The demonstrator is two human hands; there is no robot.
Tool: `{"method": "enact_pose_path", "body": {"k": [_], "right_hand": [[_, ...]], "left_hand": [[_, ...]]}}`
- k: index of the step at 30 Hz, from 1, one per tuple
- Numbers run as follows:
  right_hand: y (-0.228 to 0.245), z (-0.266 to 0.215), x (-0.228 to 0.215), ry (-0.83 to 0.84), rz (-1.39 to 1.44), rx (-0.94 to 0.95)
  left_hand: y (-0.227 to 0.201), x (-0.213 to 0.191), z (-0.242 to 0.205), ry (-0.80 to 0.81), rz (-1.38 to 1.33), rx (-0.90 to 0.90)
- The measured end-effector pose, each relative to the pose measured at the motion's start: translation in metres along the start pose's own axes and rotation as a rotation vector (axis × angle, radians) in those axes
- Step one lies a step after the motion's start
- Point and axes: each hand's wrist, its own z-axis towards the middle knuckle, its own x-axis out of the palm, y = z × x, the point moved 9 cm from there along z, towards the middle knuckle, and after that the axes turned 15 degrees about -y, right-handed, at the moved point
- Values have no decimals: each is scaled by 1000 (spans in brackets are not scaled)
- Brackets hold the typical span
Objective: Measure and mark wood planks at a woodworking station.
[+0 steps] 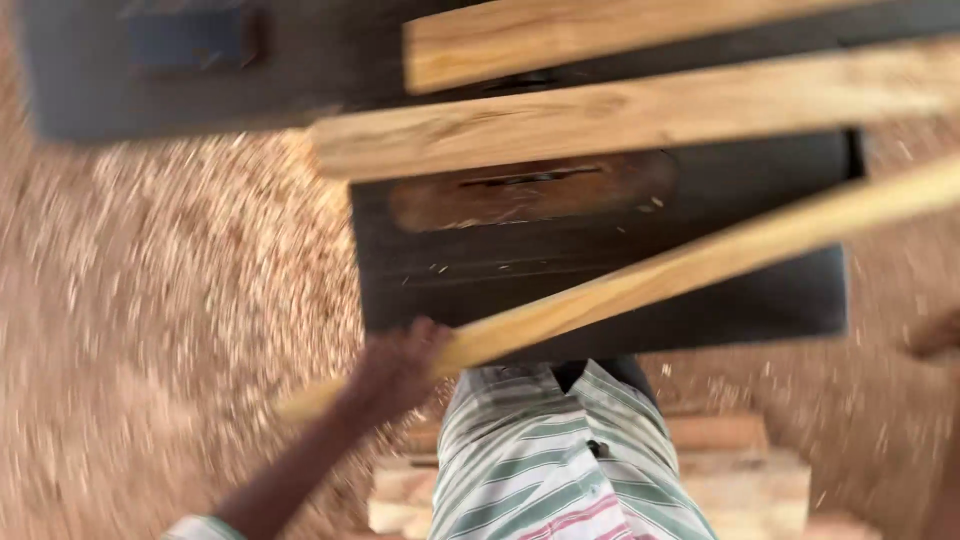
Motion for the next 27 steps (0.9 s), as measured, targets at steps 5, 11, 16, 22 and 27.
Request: {"method": "enact_pose_path", "body": {"k": [5,11,16,22,27], "right_hand": [[-7,-188,116,-328,486,109],[186,-320,317,-666,203,-128],[235,-338,375,-777,-134,-312],[270,-333,416,-924,-407,-344],[267,-356,430,-976,-458,-322]], "left_hand": [[-100,-21,71,19,-340,35],[-172,-15,103,64,-559,198],[-169,-2,51,127,-793,123],[-152,3,36,141,-1002,171],[-148,2,28,158,-982,179]]}}
